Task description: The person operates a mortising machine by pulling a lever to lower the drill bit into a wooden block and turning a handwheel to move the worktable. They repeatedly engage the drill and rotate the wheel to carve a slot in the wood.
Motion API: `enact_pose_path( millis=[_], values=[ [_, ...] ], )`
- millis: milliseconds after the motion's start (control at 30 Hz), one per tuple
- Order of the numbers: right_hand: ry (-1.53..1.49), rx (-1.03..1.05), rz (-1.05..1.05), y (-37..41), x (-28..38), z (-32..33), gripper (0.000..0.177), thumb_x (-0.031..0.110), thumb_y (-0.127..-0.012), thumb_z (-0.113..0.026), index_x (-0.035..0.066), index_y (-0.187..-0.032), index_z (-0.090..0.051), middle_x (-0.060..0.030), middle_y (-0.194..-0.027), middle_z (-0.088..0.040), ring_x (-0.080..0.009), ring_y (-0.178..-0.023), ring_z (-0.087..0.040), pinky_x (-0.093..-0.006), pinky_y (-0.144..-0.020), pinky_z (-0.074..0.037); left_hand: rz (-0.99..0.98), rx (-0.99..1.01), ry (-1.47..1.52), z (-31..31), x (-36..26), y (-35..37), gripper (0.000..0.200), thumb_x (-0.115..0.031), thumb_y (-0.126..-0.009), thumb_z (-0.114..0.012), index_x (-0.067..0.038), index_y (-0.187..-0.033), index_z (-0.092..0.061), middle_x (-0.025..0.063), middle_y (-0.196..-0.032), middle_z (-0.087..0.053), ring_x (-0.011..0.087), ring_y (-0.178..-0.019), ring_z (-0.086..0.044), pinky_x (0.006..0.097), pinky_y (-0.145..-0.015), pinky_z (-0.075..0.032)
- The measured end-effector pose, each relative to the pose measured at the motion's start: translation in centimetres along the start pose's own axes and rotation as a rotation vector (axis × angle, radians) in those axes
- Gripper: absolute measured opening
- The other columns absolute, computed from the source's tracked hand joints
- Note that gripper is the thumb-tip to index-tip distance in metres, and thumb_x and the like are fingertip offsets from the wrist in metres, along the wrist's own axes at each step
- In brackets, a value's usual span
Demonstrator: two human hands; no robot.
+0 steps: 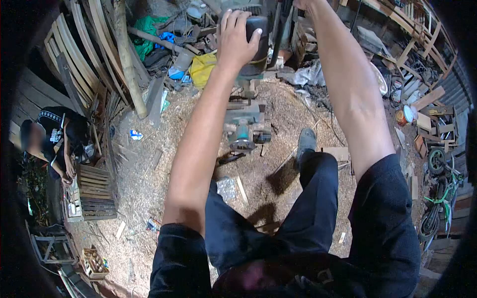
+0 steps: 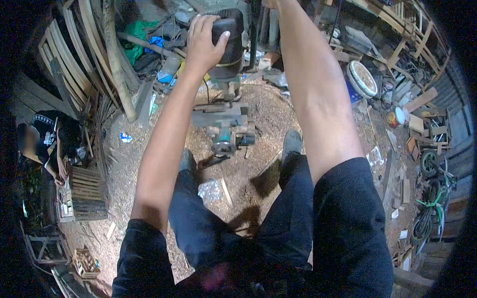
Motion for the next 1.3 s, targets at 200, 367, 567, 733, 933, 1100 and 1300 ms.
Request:
enact_pose_path(
  millis=[200,367,567,733,933,1100,1300],
  values=[
    [0.007,0.009,0.107,4.2,-1.5,-0.6,0.055,0.039,-0.098,-0.056,0.012,-0.053,-0.041,-0.0029,-0.048,-0.036,-0.0178,-0.046,-0.036,-0.033,-0.052,-0.032,0.074,0.062,0.017,-0.2,-0.8,1.7,0.077,-0.026,-0.086,-0.068,-0.003,-0.149,-0.03,0.0287,-0.154,-0.022,0.0467,-0.144,-0.019,0.0499,-0.117,-0.023],
    [-0.034,-0.22,0.313,6.0,-2.8,0.4,0.045,0.037,-0.095,-0.059,0.013,-0.058,-0.051,0.0018,-0.051,-0.045,-0.0119,-0.042,-0.038,-0.0296,-0.042,-0.03,0.19,0.197,-0.006,-0.8,-1.5,4.7,0.092,-0.026,-0.087,-0.067,-0.005,-0.155,-0.009,0.0348,-0.157,-0.004,0.0494,-0.146,-0.009,0.0524,-0.118,-0.018],
    [-0.196,-0.242,0.413,6.0,-3.2,0.2,0.043,0.031,-0.097,-0.057,0.015,-0.059,-0.049,0.0048,-0.051,-0.041,-0.0093,-0.04,-0.034,-0.0275,-0.04,-0.026,0.204,0.332,-0.059,-1.4,-1.2,7.0,0.095,-0.029,-0.087,-0.066,-0.011,-0.157,-0.003,0.0282,-0.16,0.002,0.0435,-0.148,-0.011,0.0659,-0.113,-0.014],
    [-0.254,-0.203,0.534,6.9,-3.5,-0.1,0.042,0.024,-0.099,-0.053,0.013,-0.059,-0.047,0.0048,-0.051,-0.041,-0.008,-0.041,-0.035,-0.0269,-0.041,-0.026,0.232,0.382,-0.044,-1.6,-0.9,7.3,0.094,-0.033,-0.09,-0.065,-0.016,-0.158,-0.002,0.0264,-0.161,0.004,0.0425,-0.149,-0.009,0.07,-0.111,-0.012],
    [-0.074,-0.299,0.674,11.3,-2.6,-1.1,0.043,0.019,-0.099,-0.051,0.008,-0.058,-0.046,0.0029,-0.052,-0.042,-0.0071,-0.043,-0.035,-0.0264,-0.042,-0.026,0.252,0.358,-0.056,-2.2,-0.9,7.7,0.09,-0.026,-0.092,-0.062,-0.017,-0.158,-0.002,0.0271,-0.161,0.002,0.0435,-0.148,-0.011,0.0694,-0.112,-0.011],
    [-0.084,-0.275,0.723,13.8,-3.6,-1.4,0.041,0.023,-0.099,-0.05,0.006,-0.061,-0.05,0.0013,-0.052,-0.044,-0.0073,-0.044,-0.037,-0.0258,-0.044,-0.029,0.212,0.4,-0.03,-2.2,-1.2,7.8,0.083,-0.018,-0.095,-0.056,-0.016,-0.158,-0.002,0.0305,-0.159,0.004,0.0452,-0.148,-0.007,0.0699,-0.111,-0.008],
    [0.058,-0.202,0.965,17.6,-5.9,-2.0,0.027,0.019,-0.093,-0.052,-0.007,-0.096,-0.057,-0.0065,-0.062,-0.048,-0.0132,-0.051,-0.042,-0.0303,-0.05,-0.035,0.262,0.44,-0.01,-2.7,-0.6,8.0,0.069,-0.019,-0.099,-0.042,-0.012,-0.158,-0.007,0.0314,-0.159,0.006,0.045,-0.149,0.001,0.0659,-0.113,-0.007]
  ],
)
Point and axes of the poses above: each hand's wrist, its own y-axis away from the middle knuckle, its own z-axis out of the back of the hand, x = y × z, the point moved 9 cm from there along -y, towards the middle knuckle
